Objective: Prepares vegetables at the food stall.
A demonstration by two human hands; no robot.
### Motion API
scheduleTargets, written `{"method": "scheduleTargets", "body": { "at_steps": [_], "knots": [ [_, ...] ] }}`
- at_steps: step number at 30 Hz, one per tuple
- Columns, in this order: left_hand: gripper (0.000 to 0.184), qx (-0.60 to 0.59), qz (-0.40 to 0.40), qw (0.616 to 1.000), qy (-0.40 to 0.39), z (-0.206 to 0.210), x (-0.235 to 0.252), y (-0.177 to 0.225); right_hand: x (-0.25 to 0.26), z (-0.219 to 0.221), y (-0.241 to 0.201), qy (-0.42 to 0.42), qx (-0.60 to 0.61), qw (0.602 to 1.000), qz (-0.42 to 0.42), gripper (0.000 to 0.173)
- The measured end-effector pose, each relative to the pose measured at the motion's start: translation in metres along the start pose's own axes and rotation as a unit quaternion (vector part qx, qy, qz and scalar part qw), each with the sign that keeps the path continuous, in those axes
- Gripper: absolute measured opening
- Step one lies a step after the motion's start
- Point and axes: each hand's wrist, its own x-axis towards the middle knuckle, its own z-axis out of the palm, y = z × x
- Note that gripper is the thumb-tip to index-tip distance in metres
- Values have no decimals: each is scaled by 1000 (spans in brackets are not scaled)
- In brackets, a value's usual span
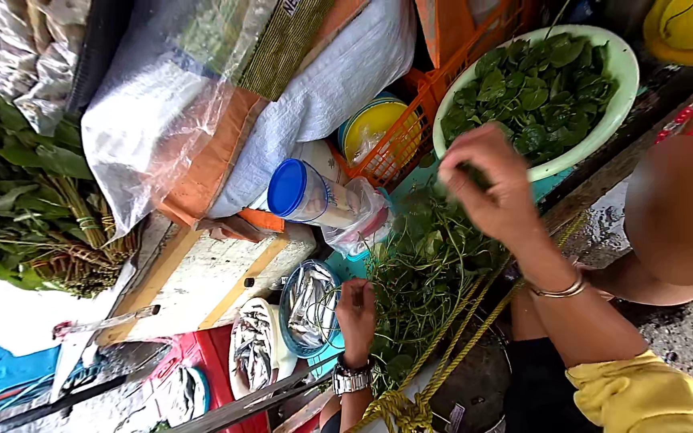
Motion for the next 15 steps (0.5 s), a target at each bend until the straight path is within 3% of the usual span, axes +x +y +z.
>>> {"method": "scheduleTargets", "body": {
  "at_steps": [3, 5, 8, 9, 13, 15],
  "knots": [
    [19, -110, -43, 992, 43, -8, -6, -3, 31, -32, 6, 165, -146, 966, -133, 15],
    [20, -146, -61, 986, 52, -14, -7, -3, 51, -44, 52, 206, -274, 932, -116, 21],
    [20, -170, -94, 979, 55, -24, -11, 2, 53, -63, 105, -10, -368, 918, 150, 42],
    [20, -170, -97, 979, 54, -26, -11, 4, 50, -66, 108, -33, -372, 910, 181, 46],
    [17, -157, -119, 979, 45, -31, -16, 3, 11, -53, 56, -10, -291, 945, 146, 36],
    [15, -188, -119, 973, 67, -30, -16, 1, 0, -36, 54, -3, -225, 966, 125, 32]
  ]
}}
